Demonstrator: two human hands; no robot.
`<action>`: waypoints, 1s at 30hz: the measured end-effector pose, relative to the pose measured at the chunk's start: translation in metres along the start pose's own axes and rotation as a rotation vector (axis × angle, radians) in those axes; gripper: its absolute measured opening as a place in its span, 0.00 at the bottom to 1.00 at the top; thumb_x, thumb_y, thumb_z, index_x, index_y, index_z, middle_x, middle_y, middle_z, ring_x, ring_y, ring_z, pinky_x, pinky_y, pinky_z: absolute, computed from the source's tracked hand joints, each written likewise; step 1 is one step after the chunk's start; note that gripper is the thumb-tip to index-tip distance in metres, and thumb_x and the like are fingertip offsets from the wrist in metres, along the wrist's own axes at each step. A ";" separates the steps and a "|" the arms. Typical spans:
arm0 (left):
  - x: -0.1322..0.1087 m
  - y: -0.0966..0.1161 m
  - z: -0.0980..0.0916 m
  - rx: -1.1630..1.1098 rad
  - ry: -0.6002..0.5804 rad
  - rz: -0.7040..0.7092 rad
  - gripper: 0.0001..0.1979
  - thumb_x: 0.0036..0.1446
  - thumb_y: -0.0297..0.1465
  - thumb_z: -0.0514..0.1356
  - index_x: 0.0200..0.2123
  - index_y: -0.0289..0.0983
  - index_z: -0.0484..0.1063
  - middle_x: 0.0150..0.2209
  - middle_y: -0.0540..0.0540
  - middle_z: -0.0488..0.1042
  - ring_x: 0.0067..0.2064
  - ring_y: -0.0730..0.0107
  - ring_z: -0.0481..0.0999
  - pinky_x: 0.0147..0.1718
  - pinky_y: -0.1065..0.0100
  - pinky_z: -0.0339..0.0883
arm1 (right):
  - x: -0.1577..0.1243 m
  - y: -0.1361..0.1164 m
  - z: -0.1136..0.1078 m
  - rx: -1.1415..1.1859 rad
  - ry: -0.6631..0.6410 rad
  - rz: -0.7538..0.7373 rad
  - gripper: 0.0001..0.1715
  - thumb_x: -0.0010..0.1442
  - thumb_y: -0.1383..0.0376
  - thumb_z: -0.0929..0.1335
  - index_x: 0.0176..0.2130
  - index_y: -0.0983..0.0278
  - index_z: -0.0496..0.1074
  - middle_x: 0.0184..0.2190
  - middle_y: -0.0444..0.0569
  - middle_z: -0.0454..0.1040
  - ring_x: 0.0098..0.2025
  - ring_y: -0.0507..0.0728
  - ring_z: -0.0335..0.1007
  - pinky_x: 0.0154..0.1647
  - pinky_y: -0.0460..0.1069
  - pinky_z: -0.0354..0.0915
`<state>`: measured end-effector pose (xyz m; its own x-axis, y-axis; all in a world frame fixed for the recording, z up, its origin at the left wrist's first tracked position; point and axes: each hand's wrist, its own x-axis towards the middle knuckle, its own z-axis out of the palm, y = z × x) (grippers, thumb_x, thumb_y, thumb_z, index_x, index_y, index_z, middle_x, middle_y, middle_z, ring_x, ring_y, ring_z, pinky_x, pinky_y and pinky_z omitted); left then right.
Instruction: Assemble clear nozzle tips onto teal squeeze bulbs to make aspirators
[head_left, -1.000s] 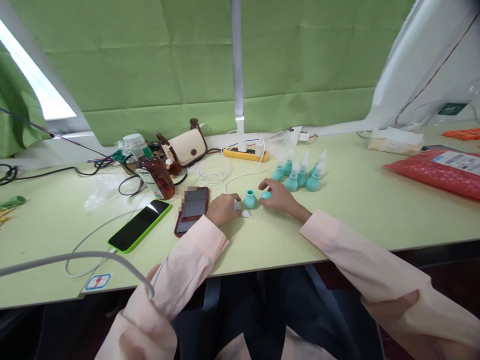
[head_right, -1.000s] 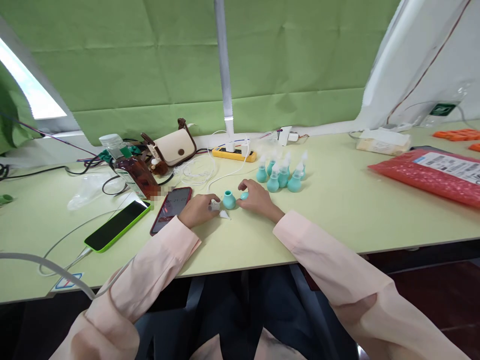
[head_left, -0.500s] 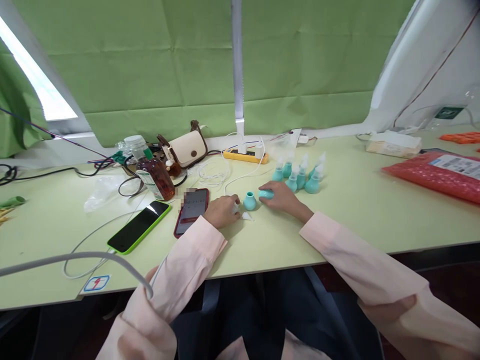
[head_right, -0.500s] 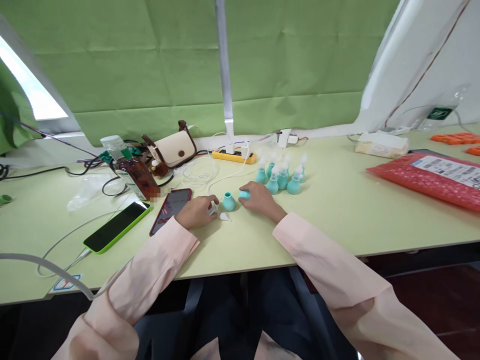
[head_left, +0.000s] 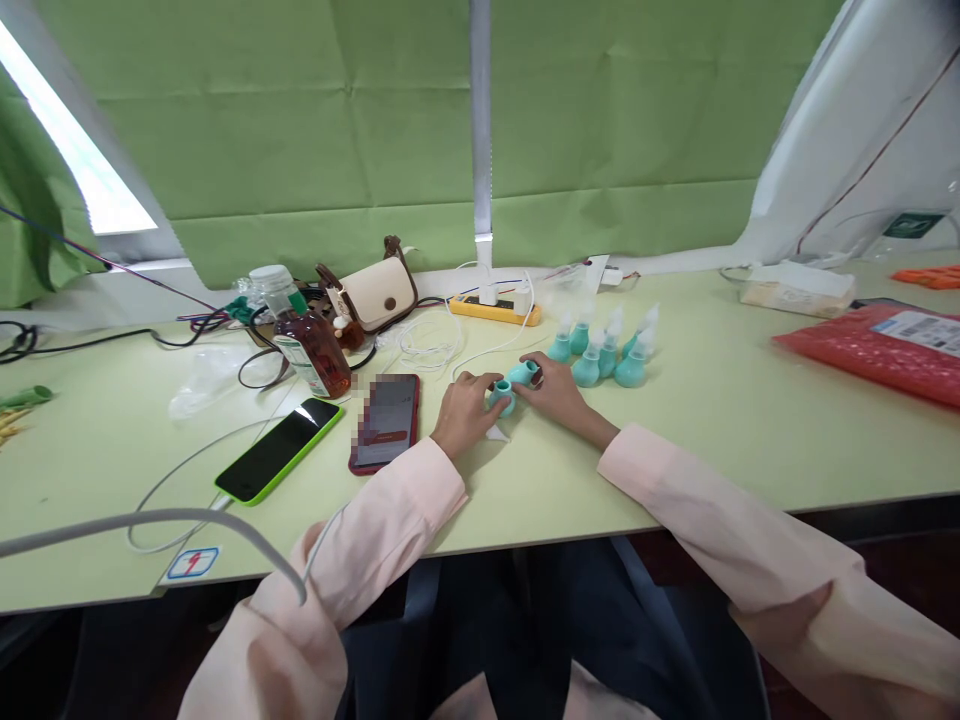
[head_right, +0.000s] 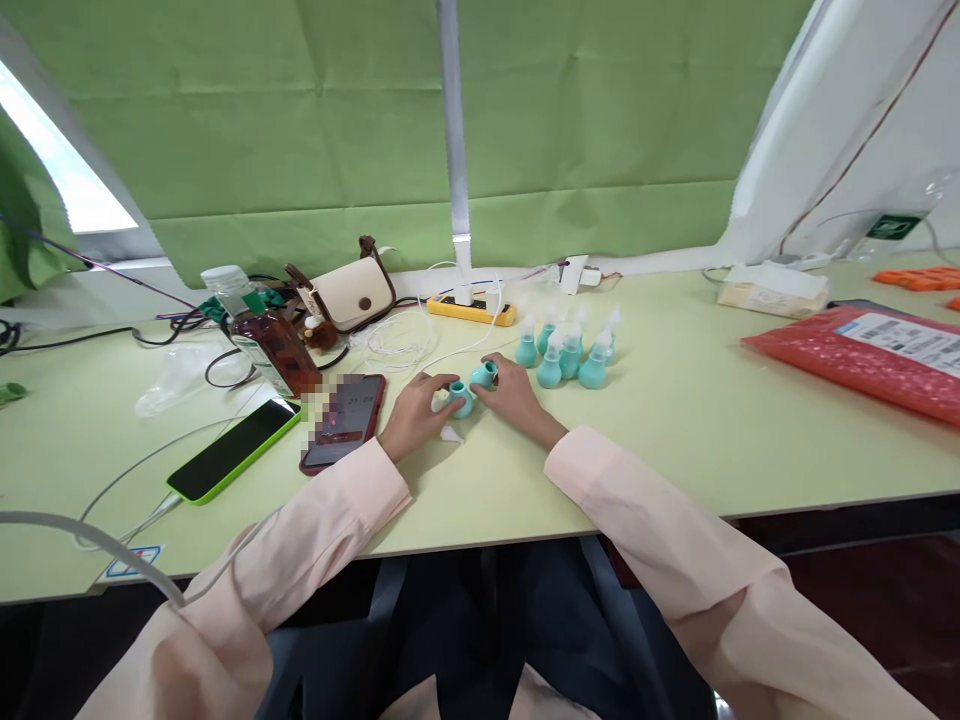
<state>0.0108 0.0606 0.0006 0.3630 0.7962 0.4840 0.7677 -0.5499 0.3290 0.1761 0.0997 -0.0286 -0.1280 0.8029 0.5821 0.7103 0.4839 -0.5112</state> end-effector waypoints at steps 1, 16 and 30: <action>0.002 -0.004 0.001 -0.014 0.026 -0.005 0.14 0.50 0.35 0.55 0.41 0.39 0.66 0.35 0.48 0.73 0.40 0.65 0.68 0.38 0.67 0.62 | 0.001 0.001 0.001 0.008 0.014 0.004 0.24 0.44 0.60 0.67 0.41 0.65 0.60 0.28 0.46 0.67 0.24 0.51 0.62 0.28 0.48 0.61; 0.041 -0.042 0.032 -0.047 0.144 -0.102 0.12 0.56 0.33 0.51 0.42 0.32 0.64 0.37 0.45 0.69 0.35 0.70 0.70 0.34 0.63 0.66 | 0.026 0.006 0.027 -0.011 0.062 -0.109 0.27 0.48 0.65 0.64 0.49 0.66 0.60 0.39 0.51 0.69 0.29 0.53 0.64 0.35 0.50 0.63; 0.018 0.006 0.009 -0.016 0.308 0.055 0.11 0.50 0.26 0.51 0.40 0.35 0.64 0.41 0.42 0.68 0.45 0.63 0.64 0.44 0.62 0.59 | 0.036 -0.001 -0.016 -0.440 0.308 -0.160 0.29 0.49 0.62 0.62 0.51 0.66 0.57 0.56 0.57 0.43 0.53 0.68 0.42 0.48 0.63 0.47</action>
<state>0.0264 0.0738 0.0034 0.2252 0.6526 0.7235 0.7418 -0.5963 0.3070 0.1816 0.1226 0.0034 -0.0965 0.5611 0.8221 0.9290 0.3473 -0.1281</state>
